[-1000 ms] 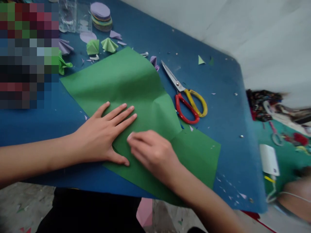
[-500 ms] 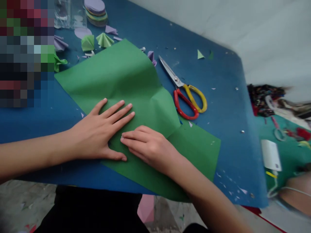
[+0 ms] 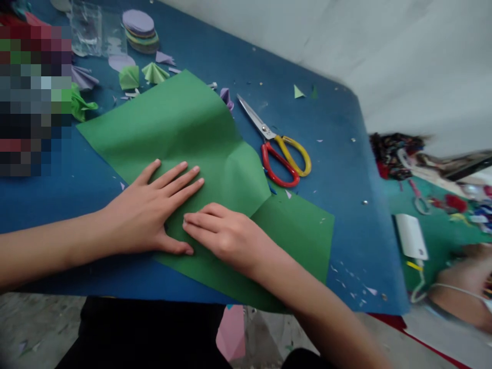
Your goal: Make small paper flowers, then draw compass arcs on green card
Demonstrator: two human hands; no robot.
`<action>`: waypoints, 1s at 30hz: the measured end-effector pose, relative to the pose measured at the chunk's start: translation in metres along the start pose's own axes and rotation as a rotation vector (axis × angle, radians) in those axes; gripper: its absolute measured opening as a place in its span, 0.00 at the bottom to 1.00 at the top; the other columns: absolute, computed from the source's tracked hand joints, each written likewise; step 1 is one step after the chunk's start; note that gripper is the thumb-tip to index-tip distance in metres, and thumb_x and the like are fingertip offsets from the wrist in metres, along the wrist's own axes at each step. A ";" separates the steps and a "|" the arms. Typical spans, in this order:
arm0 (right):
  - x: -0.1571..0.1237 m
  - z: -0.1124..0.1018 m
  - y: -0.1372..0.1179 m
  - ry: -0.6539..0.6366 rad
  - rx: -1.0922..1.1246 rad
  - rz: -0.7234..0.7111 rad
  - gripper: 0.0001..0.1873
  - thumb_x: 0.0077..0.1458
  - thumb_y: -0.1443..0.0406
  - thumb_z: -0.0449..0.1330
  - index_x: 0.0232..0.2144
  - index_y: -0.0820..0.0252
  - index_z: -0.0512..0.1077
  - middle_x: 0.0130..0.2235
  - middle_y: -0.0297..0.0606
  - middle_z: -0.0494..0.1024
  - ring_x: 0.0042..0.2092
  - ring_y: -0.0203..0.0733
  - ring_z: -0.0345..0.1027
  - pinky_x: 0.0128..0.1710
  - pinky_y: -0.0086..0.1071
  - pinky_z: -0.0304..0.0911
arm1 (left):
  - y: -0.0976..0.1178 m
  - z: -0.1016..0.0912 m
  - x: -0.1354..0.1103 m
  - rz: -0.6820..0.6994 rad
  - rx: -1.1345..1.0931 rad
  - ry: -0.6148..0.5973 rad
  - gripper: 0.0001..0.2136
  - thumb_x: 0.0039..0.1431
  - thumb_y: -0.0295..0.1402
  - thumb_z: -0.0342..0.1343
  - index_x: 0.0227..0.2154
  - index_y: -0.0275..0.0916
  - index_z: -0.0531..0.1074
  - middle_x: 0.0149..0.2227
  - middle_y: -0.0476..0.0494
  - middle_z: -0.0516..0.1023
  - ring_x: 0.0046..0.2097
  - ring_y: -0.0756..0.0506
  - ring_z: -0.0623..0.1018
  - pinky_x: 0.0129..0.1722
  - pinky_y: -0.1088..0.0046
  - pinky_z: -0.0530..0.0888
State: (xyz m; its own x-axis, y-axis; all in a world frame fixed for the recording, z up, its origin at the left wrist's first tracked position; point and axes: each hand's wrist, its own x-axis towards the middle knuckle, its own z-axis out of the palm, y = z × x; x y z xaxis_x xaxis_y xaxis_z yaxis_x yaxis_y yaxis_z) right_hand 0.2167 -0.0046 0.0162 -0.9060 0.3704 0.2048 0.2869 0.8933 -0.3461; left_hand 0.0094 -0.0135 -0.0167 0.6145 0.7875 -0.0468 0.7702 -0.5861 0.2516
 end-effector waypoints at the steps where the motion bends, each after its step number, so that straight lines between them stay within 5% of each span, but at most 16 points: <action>1: 0.000 -0.001 -0.001 -0.001 -0.023 -0.005 0.12 0.61 0.71 0.53 0.42 0.68 0.75 0.45 0.45 0.79 0.43 0.41 0.71 0.43 0.36 0.73 | 0.000 0.000 0.000 0.004 0.004 0.004 0.50 0.48 0.66 0.46 0.65 0.34 0.49 0.68 0.37 0.45 0.68 0.34 0.47 0.64 0.48 0.39; 5: -0.003 -0.006 -0.002 -0.175 0.066 -0.019 0.13 0.62 0.71 0.51 0.41 0.65 0.75 0.44 0.39 0.80 0.42 0.38 0.71 0.42 0.32 0.73 | 0.000 0.000 0.000 -0.005 0.008 0.001 0.50 0.48 0.66 0.45 0.66 0.34 0.48 0.68 0.37 0.44 0.68 0.34 0.47 0.64 0.48 0.39; 9: -0.007 -0.007 -0.005 -0.086 0.026 0.013 0.14 0.63 0.71 0.50 0.45 0.66 0.74 0.47 0.43 0.79 0.45 0.39 0.70 0.43 0.34 0.72 | 0.001 -0.002 0.000 -0.014 -0.003 -0.024 0.49 0.48 0.66 0.47 0.66 0.36 0.49 0.68 0.37 0.45 0.68 0.33 0.48 0.64 0.50 0.38; 13: -0.010 -0.009 -0.008 -0.212 0.089 0.002 0.13 0.63 0.71 0.51 0.43 0.64 0.74 0.44 0.40 0.80 0.41 0.37 0.71 0.40 0.31 0.72 | 0.001 -0.002 0.000 -0.024 -0.005 -0.025 0.49 0.48 0.66 0.46 0.66 0.36 0.48 0.68 0.38 0.44 0.68 0.33 0.47 0.64 0.50 0.37; 17: -0.012 -0.010 -0.011 -0.091 -0.008 -0.003 0.14 0.63 0.72 0.49 0.43 0.68 0.74 0.44 0.43 0.80 0.42 0.40 0.71 0.41 0.33 0.72 | 0.000 -0.001 0.000 -0.010 0.009 -0.014 0.48 0.49 0.65 0.45 0.66 0.35 0.48 0.69 0.39 0.44 0.68 0.35 0.47 0.64 0.50 0.38; 21: -0.014 -0.011 -0.013 -0.228 0.007 -0.014 0.14 0.62 0.73 0.50 0.42 0.64 0.75 0.40 0.41 0.80 0.39 0.38 0.71 0.37 0.31 0.72 | 0.000 -0.001 -0.001 -0.015 0.014 -0.020 0.49 0.49 0.66 0.45 0.66 0.35 0.47 0.69 0.39 0.44 0.68 0.34 0.47 0.64 0.49 0.38; 26: -0.015 -0.008 -0.015 -0.071 -0.045 -0.017 0.14 0.62 0.73 0.49 0.43 0.71 0.74 0.44 0.46 0.79 0.39 0.41 0.71 0.38 0.34 0.72 | 0.000 -0.002 -0.001 -0.016 0.011 -0.024 0.48 0.50 0.65 0.45 0.66 0.36 0.48 0.69 0.40 0.44 0.68 0.35 0.47 0.64 0.50 0.38; 30: -0.020 -0.012 -0.014 -0.241 0.004 0.008 0.14 0.62 0.74 0.49 0.41 0.67 0.74 0.39 0.41 0.80 0.36 0.39 0.69 0.35 0.32 0.71 | 0.000 -0.002 -0.001 -0.025 -0.003 -0.027 0.50 0.47 0.67 0.45 0.66 0.36 0.47 0.69 0.40 0.43 0.69 0.35 0.47 0.64 0.51 0.37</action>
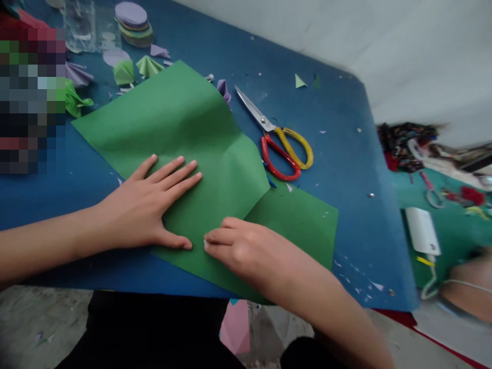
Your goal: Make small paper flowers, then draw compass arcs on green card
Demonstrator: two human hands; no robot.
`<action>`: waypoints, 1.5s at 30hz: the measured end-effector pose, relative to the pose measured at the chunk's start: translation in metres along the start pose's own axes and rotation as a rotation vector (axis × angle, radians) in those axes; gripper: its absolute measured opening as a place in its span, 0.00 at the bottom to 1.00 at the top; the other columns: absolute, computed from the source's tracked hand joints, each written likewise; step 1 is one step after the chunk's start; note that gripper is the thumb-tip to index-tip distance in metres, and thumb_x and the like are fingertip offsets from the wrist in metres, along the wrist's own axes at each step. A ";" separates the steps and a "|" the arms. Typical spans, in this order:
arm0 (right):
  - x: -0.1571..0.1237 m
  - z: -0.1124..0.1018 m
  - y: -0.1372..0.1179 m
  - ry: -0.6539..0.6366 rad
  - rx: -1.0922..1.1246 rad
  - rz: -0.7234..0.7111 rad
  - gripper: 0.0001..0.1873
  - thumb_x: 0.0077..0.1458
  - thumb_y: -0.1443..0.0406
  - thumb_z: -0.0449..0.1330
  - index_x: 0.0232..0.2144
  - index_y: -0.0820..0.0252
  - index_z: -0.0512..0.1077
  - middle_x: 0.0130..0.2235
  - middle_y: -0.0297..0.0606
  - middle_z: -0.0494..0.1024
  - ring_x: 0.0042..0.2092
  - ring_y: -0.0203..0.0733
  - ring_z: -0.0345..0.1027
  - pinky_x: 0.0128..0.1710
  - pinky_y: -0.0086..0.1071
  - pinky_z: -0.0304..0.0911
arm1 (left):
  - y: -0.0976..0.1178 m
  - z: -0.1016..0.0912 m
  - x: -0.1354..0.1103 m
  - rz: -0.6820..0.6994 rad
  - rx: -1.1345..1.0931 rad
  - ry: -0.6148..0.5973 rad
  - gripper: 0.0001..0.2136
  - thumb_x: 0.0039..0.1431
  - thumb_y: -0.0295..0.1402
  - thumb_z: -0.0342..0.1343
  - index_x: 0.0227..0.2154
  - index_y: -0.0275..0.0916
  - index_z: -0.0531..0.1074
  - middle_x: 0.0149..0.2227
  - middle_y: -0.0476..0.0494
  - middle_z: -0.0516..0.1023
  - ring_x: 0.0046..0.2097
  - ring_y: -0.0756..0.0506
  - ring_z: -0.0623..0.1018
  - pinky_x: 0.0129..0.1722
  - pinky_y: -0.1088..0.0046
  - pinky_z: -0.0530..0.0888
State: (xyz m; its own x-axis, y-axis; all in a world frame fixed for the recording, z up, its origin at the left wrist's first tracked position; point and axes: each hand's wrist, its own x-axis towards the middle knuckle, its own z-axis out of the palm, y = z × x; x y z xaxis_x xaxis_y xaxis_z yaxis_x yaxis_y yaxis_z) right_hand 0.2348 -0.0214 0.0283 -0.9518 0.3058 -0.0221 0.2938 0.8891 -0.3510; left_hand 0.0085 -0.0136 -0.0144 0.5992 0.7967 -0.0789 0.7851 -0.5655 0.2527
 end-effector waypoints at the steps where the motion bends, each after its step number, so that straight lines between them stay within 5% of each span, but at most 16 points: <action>1: -0.001 -0.001 0.000 -0.011 0.005 0.004 0.15 0.62 0.74 0.48 0.41 0.67 0.74 0.38 0.41 0.80 0.35 0.39 0.69 0.34 0.32 0.71 | 0.000 0.000 0.000 0.000 0.000 -0.001 0.50 0.47 0.67 0.45 0.66 0.36 0.47 0.69 0.40 0.43 0.69 0.35 0.46 0.65 0.51 0.37; 5: -0.001 -0.002 0.000 0.039 -0.001 -0.034 0.17 0.64 0.73 0.45 0.43 0.69 0.73 0.40 0.43 0.79 0.37 0.39 0.69 0.36 0.32 0.70 | 0.001 0.000 0.001 -0.003 0.006 -0.007 0.50 0.47 0.67 0.45 0.66 0.37 0.47 0.69 0.40 0.43 0.69 0.35 0.46 0.65 0.51 0.37; 11: -0.007 -0.013 0.004 -0.085 -0.017 0.026 0.18 0.64 0.72 0.45 0.37 0.66 0.75 0.36 0.43 0.78 0.35 0.39 0.68 0.34 0.32 0.69 | 0.001 0.000 0.001 -0.018 0.001 -0.029 0.53 0.44 0.69 0.45 0.66 0.38 0.46 0.69 0.41 0.42 0.69 0.34 0.46 0.65 0.51 0.37; 22: -0.013 -0.008 0.032 0.243 -0.077 0.207 0.09 0.61 0.69 0.54 0.39 0.63 0.74 0.39 0.41 0.79 0.39 0.39 0.74 0.39 0.32 0.71 | 0.006 -0.001 -0.001 -0.056 0.095 0.022 0.39 0.59 0.61 0.35 0.65 0.38 0.49 0.68 0.43 0.47 0.68 0.37 0.49 0.64 0.49 0.45; 32: 0.010 0.014 0.033 0.487 -0.065 0.327 0.09 0.59 0.70 0.55 0.37 0.64 0.76 0.39 0.43 0.80 0.40 0.39 0.75 0.41 0.33 0.73 | 0.004 0.001 0.000 -0.045 0.091 0.039 0.40 0.57 0.61 0.41 0.65 0.39 0.49 0.68 0.41 0.46 0.68 0.36 0.49 0.63 0.46 0.46; 45: 0.019 0.026 0.028 0.510 -0.166 0.206 0.07 0.58 0.70 0.57 0.34 0.66 0.76 0.34 0.42 0.79 0.37 0.40 0.73 0.38 0.33 0.72 | 0.003 0.003 0.001 -0.029 0.084 0.046 0.39 0.58 0.60 0.42 0.65 0.41 0.50 0.68 0.40 0.46 0.68 0.36 0.48 0.64 0.46 0.44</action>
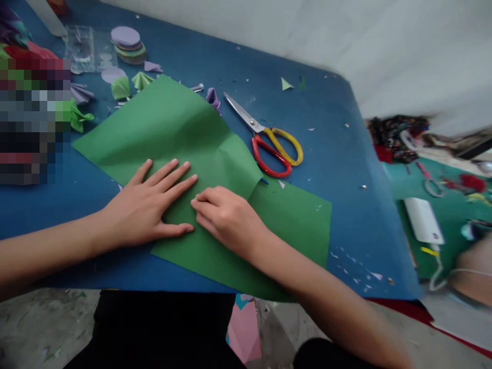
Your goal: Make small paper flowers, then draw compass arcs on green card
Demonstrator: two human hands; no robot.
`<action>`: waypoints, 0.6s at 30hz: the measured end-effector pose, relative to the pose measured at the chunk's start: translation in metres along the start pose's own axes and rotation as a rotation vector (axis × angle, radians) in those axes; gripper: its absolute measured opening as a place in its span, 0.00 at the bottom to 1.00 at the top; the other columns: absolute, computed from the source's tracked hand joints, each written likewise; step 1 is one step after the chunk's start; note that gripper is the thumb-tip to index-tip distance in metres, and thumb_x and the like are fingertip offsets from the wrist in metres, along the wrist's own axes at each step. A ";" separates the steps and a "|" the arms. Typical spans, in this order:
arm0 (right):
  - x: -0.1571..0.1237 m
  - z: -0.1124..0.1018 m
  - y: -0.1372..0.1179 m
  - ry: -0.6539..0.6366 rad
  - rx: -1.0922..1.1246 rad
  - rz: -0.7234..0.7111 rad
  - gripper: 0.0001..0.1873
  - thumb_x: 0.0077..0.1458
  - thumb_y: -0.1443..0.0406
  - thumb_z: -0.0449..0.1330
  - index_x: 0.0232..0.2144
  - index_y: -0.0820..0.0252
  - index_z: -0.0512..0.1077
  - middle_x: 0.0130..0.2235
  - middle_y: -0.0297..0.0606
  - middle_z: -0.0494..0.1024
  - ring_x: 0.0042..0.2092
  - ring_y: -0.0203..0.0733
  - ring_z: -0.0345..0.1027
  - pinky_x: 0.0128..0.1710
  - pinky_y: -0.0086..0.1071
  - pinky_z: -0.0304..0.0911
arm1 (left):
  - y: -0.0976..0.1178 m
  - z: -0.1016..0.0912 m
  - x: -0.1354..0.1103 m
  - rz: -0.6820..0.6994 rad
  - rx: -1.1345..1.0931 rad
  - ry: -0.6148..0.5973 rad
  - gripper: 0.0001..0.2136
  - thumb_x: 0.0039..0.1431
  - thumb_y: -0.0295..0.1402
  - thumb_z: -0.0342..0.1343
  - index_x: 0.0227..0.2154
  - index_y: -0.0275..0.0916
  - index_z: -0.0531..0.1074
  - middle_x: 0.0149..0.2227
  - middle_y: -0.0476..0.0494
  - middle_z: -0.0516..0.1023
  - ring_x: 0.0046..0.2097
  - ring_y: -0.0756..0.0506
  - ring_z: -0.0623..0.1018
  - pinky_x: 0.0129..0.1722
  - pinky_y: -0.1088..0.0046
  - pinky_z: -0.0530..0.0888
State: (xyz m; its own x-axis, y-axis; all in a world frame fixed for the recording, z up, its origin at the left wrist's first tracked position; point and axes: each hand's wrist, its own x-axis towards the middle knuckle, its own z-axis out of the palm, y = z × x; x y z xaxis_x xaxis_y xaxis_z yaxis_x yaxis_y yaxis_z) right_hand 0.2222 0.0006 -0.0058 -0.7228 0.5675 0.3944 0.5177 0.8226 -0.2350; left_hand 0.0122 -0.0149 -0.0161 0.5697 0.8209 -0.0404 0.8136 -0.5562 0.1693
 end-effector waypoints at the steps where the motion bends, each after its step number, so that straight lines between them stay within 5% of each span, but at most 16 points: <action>1: 0.000 0.000 0.000 -0.002 -0.007 0.004 0.08 0.58 0.70 0.56 0.34 0.64 0.76 0.35 0.41 0.79 0.37 0.40 0.73 0.38 0.33 0.72 | 0.000 0.000 0.000 -0.004 -0.004 -0.005 0.39 0.57 0.61 0.42 0.65 0.41 0.50 0.68 0.40 0.46 0.68 0.36 0.48 0.64 0.46 0.44; 18: -0.005 -0.004 0.005 0.056 -0.066 0.068 0.07 0.56 0.71 0.58 0.32 0.66 0.76 0.33 0.43 0.80 0.35 0.40 0.74 0.37 0.33 0.72 | 0.000 0.000 0.000 -0.003 0.000 -0.001 0.38 0.58 0.60 0.42 0.65 0.42 0.49 0.69 0.40 0.46 0.68 0.35 0.48 0.63 0.46 0.44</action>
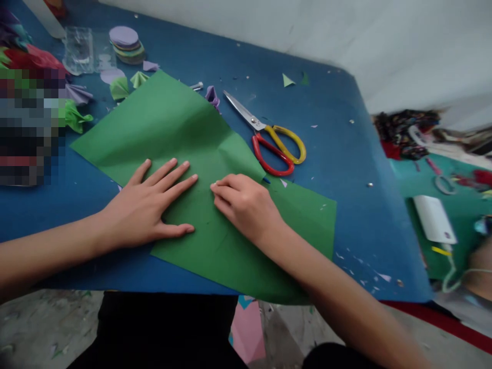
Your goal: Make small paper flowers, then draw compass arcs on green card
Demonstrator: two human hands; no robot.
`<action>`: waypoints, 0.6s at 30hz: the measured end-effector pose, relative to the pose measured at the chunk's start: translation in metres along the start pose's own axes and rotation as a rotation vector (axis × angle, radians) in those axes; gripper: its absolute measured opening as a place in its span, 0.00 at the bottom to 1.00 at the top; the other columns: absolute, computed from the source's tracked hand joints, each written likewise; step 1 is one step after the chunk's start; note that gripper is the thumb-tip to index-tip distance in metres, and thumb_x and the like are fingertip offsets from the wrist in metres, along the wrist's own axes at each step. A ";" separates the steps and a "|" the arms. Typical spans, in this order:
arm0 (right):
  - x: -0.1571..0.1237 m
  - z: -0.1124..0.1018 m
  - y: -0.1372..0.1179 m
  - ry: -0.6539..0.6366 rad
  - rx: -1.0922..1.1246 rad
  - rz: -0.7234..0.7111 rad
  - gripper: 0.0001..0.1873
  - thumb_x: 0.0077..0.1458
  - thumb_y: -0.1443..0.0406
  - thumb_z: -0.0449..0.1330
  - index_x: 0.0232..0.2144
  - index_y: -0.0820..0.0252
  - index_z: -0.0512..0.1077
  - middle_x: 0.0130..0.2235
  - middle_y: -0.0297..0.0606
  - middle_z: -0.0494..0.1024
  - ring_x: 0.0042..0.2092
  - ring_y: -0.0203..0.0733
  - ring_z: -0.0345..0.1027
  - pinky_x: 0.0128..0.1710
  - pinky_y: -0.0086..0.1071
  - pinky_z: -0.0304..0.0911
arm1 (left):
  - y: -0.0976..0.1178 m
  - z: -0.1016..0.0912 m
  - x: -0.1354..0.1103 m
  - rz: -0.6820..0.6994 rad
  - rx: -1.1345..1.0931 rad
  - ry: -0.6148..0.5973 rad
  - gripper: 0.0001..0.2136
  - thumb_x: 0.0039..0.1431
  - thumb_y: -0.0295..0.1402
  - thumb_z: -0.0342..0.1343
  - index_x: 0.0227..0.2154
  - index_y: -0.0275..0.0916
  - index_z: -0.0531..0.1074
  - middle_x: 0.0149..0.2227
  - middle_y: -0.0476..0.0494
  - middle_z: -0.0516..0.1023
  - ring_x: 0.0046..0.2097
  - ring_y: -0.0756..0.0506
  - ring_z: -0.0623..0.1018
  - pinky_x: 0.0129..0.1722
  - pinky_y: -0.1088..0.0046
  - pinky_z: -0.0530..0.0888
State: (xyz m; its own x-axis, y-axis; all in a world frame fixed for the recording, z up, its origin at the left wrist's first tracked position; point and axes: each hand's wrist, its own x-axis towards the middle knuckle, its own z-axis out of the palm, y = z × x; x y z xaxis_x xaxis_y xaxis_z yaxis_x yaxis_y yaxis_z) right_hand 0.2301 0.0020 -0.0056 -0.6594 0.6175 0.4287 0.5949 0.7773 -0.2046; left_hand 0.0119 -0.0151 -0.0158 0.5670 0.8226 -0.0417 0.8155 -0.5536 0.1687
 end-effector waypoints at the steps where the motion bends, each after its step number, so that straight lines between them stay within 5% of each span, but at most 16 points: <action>1: 0.000 -0.001 0.000 -0.009 -0.002 0.003 0.07 0.56 0.71 0.58 0.32 0.66 0.76 0.33 0.43 0.80 0.35 0.40 0.74 0.37 0.33 0.72 | 0.000 0.000 0.000 0.000 0.002 0.000 0.38 0.58 0.60 0.42 0.65 0.42 0.49 0.69 0.40 0.46 0.68 0.35 0.48 0.63 0.46 0.44; 18: -0.003 -0.009 0.007 -0.089 0.102 -0.030 0.08 0.57 0.70 0.56 0.32 0.62 0.77 0.33 0.39 0.80 0.35 0.38 0.74 0.36 0.31 0.72 | 0.001 -0.001 0.000 -0.012 0.010 -0.017 0.39 0.57 0.61 0.42 0.65 0.43 0.50 0.69 0.41 0.46 0.69 0.36 0.48 0.63 0.46 0.44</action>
State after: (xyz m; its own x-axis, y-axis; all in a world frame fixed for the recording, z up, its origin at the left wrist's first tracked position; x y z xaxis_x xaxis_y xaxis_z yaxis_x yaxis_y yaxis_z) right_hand 0.2405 0.0040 -0.0004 -0.7171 0.5984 0.3574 0.5276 0.8011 -0.2828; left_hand 0.0124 -0.0154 -0.0152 0.5591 0.8268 -0.0608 0.8233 -0.5451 0.1580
